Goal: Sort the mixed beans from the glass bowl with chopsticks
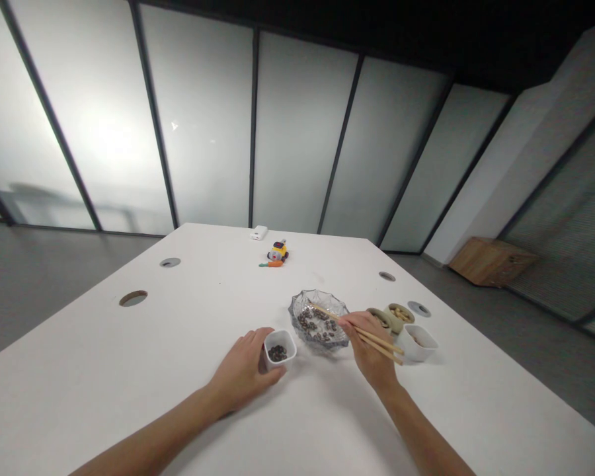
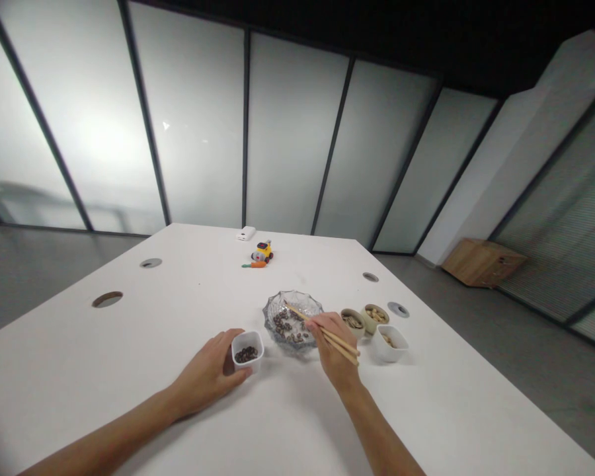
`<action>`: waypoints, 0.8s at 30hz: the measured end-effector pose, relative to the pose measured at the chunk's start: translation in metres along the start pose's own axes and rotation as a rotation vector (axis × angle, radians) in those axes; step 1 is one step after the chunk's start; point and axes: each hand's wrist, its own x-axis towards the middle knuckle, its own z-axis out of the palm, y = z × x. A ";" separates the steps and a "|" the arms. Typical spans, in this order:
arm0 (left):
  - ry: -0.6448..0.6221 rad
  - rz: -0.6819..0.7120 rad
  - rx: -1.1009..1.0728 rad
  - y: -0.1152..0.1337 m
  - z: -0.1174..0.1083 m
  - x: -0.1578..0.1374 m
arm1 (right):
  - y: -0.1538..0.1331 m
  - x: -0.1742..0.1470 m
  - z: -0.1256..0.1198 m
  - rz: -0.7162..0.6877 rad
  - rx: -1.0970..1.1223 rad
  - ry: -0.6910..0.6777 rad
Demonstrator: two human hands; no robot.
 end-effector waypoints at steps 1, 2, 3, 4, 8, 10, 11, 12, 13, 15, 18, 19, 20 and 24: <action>0.000 0.003 -0.001 0.000 0.000 0.000 | -0.005 0.001 -0.003 0.012 0.000 0.023; 0.002 0.007 -0.001 0.000 0.000 0.000 | -0.011 0.002 -0.005 0.026 0.012 0.035; 0.005 0.011 -0.002 0.000 0.000 0.000 | -0.017 0.002 -0.007 0.042 0.034 0.033; 0.009 0.014 -0.001 0.000 0.001 0.000 | -0.023 0.002 -0.010 0.055 0.062 0.018; 0.034 0.030 0.001 -0.001 0.001 0.000 | -0.036 -0.002 -0.015 0.064 0.120 -0.049; 0.039 0.030 -0.004 -0.002 0.002 -0.001 | -0.033 -0.003 -0.017 0.041 0.076 -0.034; 0.039 0.029 -0.007 -0.002 0.001 -0.001 | -0.029 -0.003 -0.019 0.021 0.043 -0.026; 0.038 0.027 -0.008 -0.003 0.001 -0.001 | -0.023 -0.002 -0.020 0.000 0.007 -0.026; 0.036 0.026 -0.007 -0.003 0.001 -0.001 | -0.016 -0.002 -0.021 -0.022 -0.025 -0.036; 0.028 0.022 -0.003 -0.003 0.001 -0.001 | -0.002 -0.002 -0.022 -0.037 -0.059 -0.071; 0.007 0.019 0.003 -0.002 0.001 -0.001 | 0.015 -0.003 -0.019 -0.008 -0.065 -0.099; 0.002 0.018 0.003 -0.002 0.001 0.000 | 0.019 -0.003 -0.018 0.002 -0.068 -0.100; -0.002 0.017 0.003 -0.002 0.000 0.000 | 0.022 -0.004 -0.017 0.009 -0.074 -0.098; -0.006 0.016 -0.002 0.000 -0.001 -0.001 | 0.024 -0.005 -0.015 0.010 -0.098 -0.107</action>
